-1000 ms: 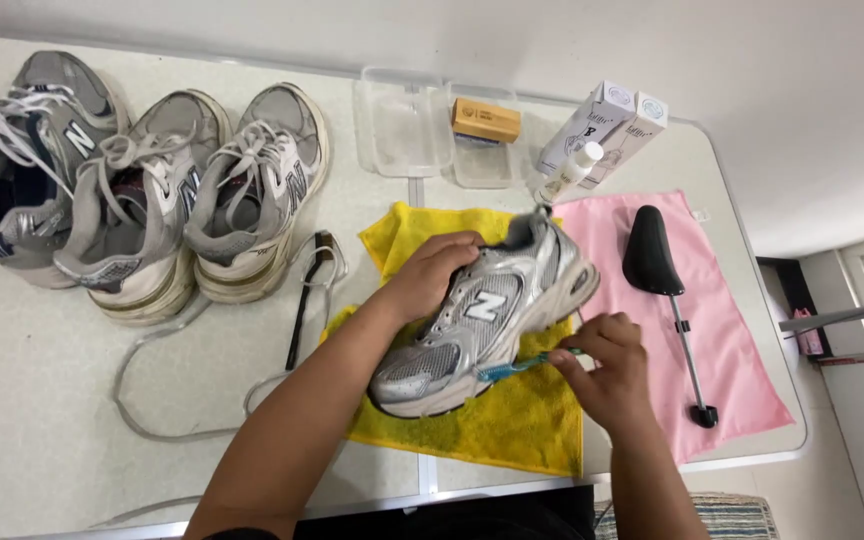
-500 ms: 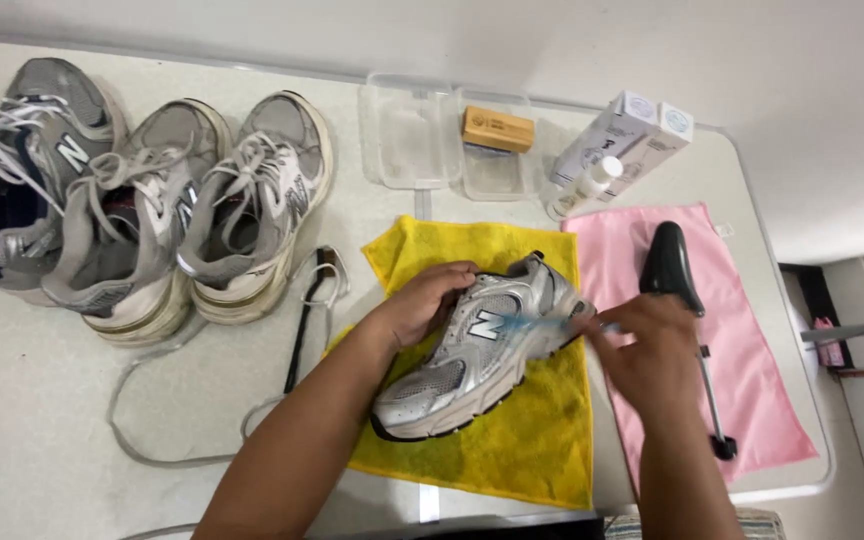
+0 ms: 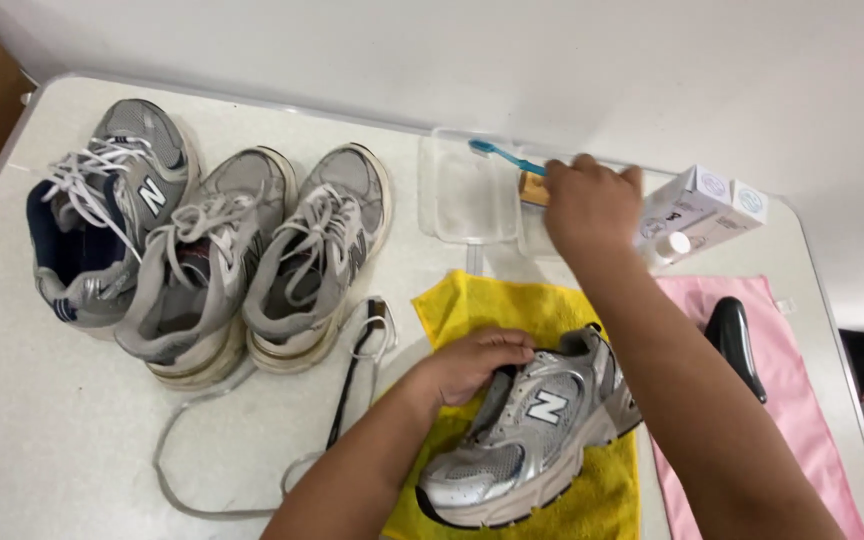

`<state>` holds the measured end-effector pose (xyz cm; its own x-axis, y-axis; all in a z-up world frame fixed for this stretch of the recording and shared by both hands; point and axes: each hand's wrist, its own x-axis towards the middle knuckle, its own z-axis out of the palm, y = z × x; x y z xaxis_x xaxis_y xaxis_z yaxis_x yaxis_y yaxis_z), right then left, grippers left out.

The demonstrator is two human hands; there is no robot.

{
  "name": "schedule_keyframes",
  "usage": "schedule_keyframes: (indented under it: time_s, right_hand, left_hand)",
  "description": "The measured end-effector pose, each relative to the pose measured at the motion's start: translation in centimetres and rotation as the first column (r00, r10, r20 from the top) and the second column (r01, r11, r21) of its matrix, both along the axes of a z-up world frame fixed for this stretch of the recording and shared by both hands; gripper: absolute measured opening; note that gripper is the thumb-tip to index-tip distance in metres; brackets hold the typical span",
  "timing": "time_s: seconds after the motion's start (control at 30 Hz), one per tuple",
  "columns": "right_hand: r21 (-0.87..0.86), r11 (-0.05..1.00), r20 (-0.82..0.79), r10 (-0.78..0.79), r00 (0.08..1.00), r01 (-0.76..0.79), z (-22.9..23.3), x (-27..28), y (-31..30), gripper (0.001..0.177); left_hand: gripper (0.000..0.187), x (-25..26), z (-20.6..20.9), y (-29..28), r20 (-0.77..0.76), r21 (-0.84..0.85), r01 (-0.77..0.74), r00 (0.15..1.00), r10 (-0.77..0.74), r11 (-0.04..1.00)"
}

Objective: Detailed cleaning of a sneaker using a toothbrush and cleaning solution.

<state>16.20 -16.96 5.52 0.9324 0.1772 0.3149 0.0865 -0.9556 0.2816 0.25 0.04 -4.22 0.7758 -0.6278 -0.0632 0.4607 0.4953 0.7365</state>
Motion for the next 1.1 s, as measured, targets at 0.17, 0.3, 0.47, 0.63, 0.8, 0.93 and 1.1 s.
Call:
schedule_keyframes:
  time_s: [0.17,0.3,0.47,0.63,0.8,0.93,1.1]
  right_hand:
    - [-0.229,0.954,0.105,0.224,0.969,-0.195,-2.3,4.2,2.7,0.015]
    - [-0.317,0.919,0.146,0.291,0.946,-0.234,-2.2,4.9,2.8,0.006]
    - [-0.391,0.910,-0.104,0.110,0.988,-0.142,1.4,2.1,4.4,0.014]
    - [-0.402,0.915,-0.296,-0.096,0.950,-0.033,4.3,0.0,6.0,0.019]
    - [-0.424,0.905,-0.315,-0.190,0.930,0.042,7.2,-1.9,6.7,0.016]
    - [-0.423,0.906,-0.280,-0.123,0.952,-0.008,6.8,-2.5,4.7,0.020]
    - [-0.355,0.934,-0.272,-0.138,0.952,0.034,7.9,-6.6,0.9,0.027]
  left_hand:
    - [0.015,0.1,-1.9,-0.1,0.029,0.023,0.036,0.999,-0.037,0.999]
    - [0.016,0.3,-3.0,-0.6,0.050,0.019,0.075,0.996,-0.076,0.997]
    - [0.019,0.8,-2.6,0.9,0.069,0.014,0.125,0.990,-0.125,0.992]
    - [0.020,0.2,-2.0,0.9,0.052,-0.006,0.135,0.990,-0.135,0.991]
    - [0.022,0.2,-2.2,1.2,0.053,0.003,0.153,0.987,-0.153,0.988]
    - [0.022,0.9,-2.3,1.0,0.049,0.039,0.123,0.991,-0.125,0.992]
    - [0.021,1.0,-3.1,-0.3,0.043,0.043,0.136,0.990,-0.138,0.990]
